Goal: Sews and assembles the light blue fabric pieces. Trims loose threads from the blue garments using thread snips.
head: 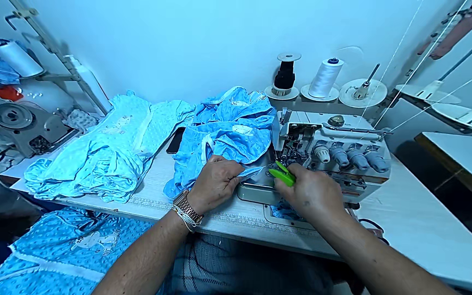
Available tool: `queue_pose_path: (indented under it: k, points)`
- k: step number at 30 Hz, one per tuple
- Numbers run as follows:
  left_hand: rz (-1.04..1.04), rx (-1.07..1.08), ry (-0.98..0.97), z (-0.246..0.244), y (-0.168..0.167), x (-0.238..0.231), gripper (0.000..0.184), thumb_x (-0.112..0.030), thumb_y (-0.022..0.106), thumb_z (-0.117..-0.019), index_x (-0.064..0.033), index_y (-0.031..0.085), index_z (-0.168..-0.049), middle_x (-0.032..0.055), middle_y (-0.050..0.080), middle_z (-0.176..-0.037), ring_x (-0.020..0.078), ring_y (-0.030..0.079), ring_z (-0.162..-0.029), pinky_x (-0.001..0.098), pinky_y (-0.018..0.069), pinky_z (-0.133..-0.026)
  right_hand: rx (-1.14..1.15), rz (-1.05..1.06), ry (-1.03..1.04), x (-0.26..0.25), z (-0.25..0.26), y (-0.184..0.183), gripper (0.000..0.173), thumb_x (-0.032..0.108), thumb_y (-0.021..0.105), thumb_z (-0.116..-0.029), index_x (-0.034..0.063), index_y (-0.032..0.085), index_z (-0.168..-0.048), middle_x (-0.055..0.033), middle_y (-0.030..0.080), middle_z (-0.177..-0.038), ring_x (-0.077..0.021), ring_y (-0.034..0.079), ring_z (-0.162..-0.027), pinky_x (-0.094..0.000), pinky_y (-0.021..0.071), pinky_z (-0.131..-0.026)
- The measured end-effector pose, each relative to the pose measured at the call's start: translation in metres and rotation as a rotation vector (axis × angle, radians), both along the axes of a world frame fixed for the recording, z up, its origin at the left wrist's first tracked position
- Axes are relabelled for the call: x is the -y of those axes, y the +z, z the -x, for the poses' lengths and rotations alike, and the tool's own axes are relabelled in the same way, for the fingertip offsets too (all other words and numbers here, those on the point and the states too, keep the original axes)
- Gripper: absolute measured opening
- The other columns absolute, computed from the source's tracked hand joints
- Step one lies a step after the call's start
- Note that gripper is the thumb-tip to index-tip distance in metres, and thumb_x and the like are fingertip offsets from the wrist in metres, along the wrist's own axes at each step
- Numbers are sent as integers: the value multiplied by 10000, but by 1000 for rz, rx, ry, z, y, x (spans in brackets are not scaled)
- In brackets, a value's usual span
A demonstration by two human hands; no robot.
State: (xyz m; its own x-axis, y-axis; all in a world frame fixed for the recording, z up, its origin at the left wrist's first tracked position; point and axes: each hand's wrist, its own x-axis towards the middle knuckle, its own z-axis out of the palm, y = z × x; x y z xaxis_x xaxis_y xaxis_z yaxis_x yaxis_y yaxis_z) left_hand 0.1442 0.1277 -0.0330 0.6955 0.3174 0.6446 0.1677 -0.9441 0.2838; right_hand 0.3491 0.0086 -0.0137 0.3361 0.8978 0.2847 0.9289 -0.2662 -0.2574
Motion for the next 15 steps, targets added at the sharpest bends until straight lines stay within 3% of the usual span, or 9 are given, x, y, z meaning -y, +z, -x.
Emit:
queue_pose_path:
  k: [6,13,15]
  points:
    - [-16,-20,21,-1,2,-6,237,-136,530,-1000,-72,723,-879,36,699,-815,143,670,-835,421,449,-928,-11,212,-11,-8,-10,27,334,378,713,-941,97,656,-770,-113,623,-701,-329,656,-729,-527,482,-593]
    - [-5,-73,20,-2,13,9,201,-92,562,-965,-44,726,-858,61,699,-805,184,677,-819,460,460,-919,177,165,23,-12,-1,12,414,383,628,-974,68,612,-706,-124,615,-648,-334,674,-702,-495,460,-576]
    - [120,-5,48,1,16,16,201,-75,550,-985,-19,708,-874,66,675,-770,156,650,-755,386,484,-834,205,105,68,-12,-1,9,438,371,599,-990,62,598,-680,-131,601,-623,-345,670,-681,-491,458,-567]
